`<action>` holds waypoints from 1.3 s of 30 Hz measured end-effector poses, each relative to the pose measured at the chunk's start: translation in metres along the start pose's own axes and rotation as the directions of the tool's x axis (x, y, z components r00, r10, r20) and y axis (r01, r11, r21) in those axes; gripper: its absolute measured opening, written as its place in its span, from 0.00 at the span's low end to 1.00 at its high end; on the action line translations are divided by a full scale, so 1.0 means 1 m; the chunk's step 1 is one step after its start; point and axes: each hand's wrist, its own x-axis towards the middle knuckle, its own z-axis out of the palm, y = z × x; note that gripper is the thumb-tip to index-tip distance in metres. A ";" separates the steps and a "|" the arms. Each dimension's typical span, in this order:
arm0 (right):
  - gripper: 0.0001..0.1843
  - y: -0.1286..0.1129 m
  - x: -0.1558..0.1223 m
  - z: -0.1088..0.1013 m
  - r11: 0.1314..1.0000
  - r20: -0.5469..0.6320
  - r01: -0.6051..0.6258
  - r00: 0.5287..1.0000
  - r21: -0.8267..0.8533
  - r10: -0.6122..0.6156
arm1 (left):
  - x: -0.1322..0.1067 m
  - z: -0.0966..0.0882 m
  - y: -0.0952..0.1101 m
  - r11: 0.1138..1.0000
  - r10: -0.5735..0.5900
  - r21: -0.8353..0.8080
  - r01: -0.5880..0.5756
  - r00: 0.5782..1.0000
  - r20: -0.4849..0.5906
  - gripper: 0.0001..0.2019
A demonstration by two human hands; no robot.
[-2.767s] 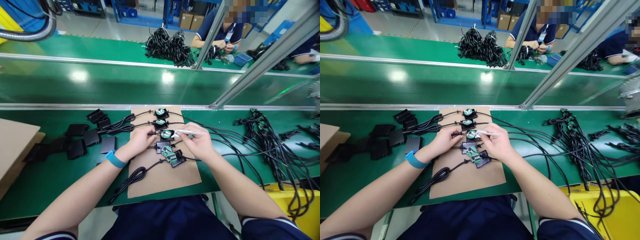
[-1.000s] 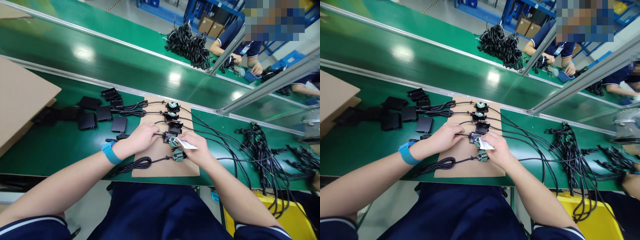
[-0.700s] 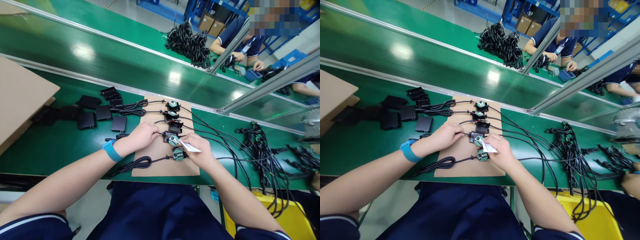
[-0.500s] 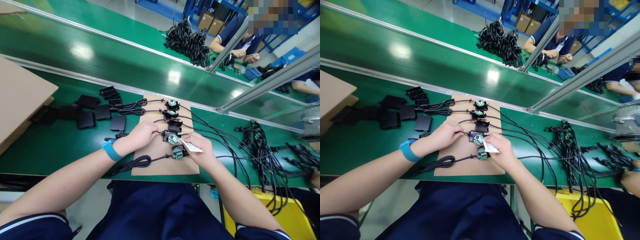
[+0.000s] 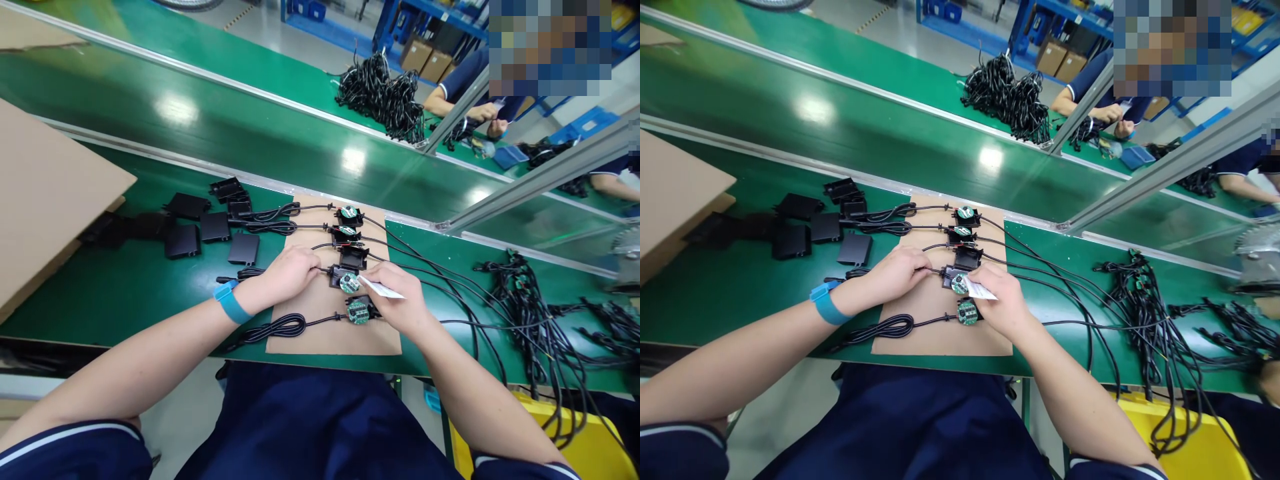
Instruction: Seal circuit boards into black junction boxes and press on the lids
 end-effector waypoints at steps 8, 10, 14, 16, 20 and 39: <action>0.11 0.003 0.016 0.019 0.998 0.103 0.055 0.993 -0.001 -0.055 | 0.001 -0.002 0.001 1.000 -0.019 0.011 0.019 1.000 0.019 0.08; 0.11 0.003 0.017 0.019 0.998 0.117 0.063 0.991 -0.001 -0.062 | 0.001 -0.002 0.001 1.000 -0.027 0.011 0.026 0.999 0.019 0.08; 0.11 0.003 0.016 0.015 0.998 0.128 0.055 0.990 -0.012 -0.053 | 0.002 -0.001 0.001 0.999 -0.032 0.012 0.032 0.999 0.027 0.08; 0.11 0.002 0.016 0.013 0.999 0.126 0.039 0.991 -0.021 -0.036 | 0.002 -0.001 0.001 0.999 -0.033 0.017 0.033 0.999 0.027 0.08; 0.10 0.002 0.013 0.010 0.999 0.134 0.032 0.991 -0.019 -0.029 | 0.001 -0.001 0.000 1.000 -0.024 0.015 0.024 1.000 0.019 0.08; 0.08 0.002 -0.008 -0.004 1.000 0.073 0.002 0.997 -0.024 0.000 | 0.002 -0.002 0.004 0.999 -0.024 0.022 0.024 1.000 0.014 0.08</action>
